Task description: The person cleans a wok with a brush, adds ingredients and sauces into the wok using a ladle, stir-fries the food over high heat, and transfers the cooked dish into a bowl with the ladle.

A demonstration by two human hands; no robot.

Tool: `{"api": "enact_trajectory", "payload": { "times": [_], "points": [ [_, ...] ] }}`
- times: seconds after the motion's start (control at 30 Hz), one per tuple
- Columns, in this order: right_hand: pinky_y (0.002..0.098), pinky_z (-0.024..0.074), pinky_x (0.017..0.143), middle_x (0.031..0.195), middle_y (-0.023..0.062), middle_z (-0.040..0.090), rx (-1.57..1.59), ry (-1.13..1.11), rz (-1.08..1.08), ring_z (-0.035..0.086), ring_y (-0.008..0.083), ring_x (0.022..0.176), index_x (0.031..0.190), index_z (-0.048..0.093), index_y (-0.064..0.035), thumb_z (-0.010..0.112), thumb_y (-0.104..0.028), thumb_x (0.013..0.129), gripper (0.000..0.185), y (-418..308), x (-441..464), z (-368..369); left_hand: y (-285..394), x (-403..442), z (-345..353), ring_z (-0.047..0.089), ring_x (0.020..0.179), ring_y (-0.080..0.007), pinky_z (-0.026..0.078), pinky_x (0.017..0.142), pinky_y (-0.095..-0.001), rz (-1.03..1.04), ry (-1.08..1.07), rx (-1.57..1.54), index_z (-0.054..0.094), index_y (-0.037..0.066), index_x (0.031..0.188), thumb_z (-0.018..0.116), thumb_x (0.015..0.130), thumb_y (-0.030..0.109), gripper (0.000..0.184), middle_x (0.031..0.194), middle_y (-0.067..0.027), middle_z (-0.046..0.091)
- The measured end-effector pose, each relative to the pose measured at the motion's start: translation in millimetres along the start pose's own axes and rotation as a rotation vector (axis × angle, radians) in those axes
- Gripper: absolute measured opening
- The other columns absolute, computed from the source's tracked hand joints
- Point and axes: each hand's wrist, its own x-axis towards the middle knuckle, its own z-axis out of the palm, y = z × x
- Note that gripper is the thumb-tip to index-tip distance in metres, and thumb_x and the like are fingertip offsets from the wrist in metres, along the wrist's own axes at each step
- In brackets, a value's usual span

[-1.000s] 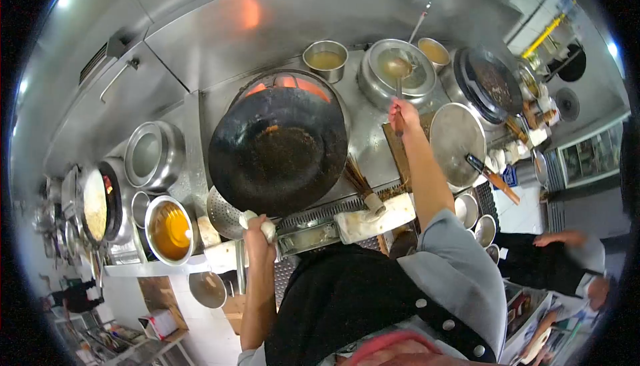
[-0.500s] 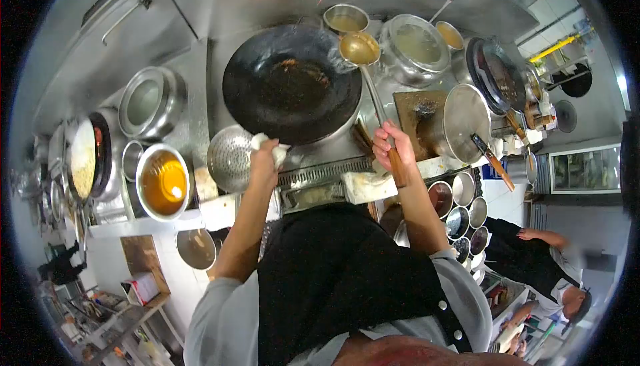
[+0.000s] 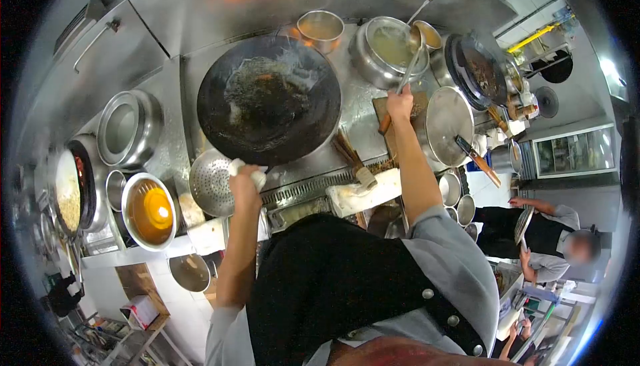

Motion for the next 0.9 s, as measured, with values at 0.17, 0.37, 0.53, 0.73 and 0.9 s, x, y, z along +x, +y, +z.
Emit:
{"api": "enact_trajectory", "payload": {
  "times": [0.17,0.37,0.53,0.73,0.9],
  "points": [
    [0.029,0.0453,0.05,0.073,0.0023,0.059,0.48,-0.207,0.551,0.057,0.0136,0.06,0.1,0.057,-0.0042,0.057,-0.012,0.096,0.009,14,63,-2,7,-10,12,0.061,0.078,-0.0204,0.049,0.07,-0.0349,0.065,0.028,0.085,0.061,-0.002,0.094,0.066,0.08,0.002,0.016,0.087,-0.0092,0.063],
    [0.0257,0.0386,0.047,0.07,-0.0016,0.049,1.221,-0.348,0.737,0.047,0.0088,0.055,0.096,0.05,-0.0121,0.055,-0.017,0.103,0.01,-71,-12,-41,-5,-19,25,0.061,0.082,-0.0191,0.049,0.074,-0.0346,0.125,0.075,0.095,0.062,-0.005,0.102,0.067,0.085,0.007,0.022,0.093,-0.0079,0.065],
    [0.025,0.0346,0.046,0.069,-0.0037,0.045,1.435,-0.6,0.856,0.044,0.0089,0.054,0.095,0.048,-0.0166,0.057,-0.026,0.104,0.016,-132,-95,-55,10,-23,31,0.06,0.083,-0.0159,0.047,0.078,-0.0333,0.093,0.009,0.141,0.067,0.0,0.102,0.069,0.093,0.018,0.02,0.092,-0.0042,0.066],
    [0.0224,0.0338,0.046,0.058,-0.0043,0.04,1.379,-0.935,1.137,0.042,0.0089,0.05,0.082,0.048,-0.0178,0.053,-0.054,0.103,0.042,-168,-200,-43,13,-30,-19,0.063,0.078,-0.0155,0.051,0.068,-0.0329,-0.076,-0.017,0.096,0.065,0.002,0.11,0.07,0.097,0.04,0.041,0.093,-0.0051,0.066],
    [0.0242,0.0357,0.043,0.072,-0.0017,0.048,1.413,-0.96,1.151,0.045,0.0103,0.049,0.116,0.053,-0.0124,0.05,-0.032,0.107,0.021,-160,-258,-55,23,-73,-88,0.066,0.086,-0.0198,0.055,0.071,-0.033,0.035,0.023,0.109,0.061,-0.001,0.121,0.07,0.093,0.025,0.039,0.103,-0.0089,0.067]
  ]
}}
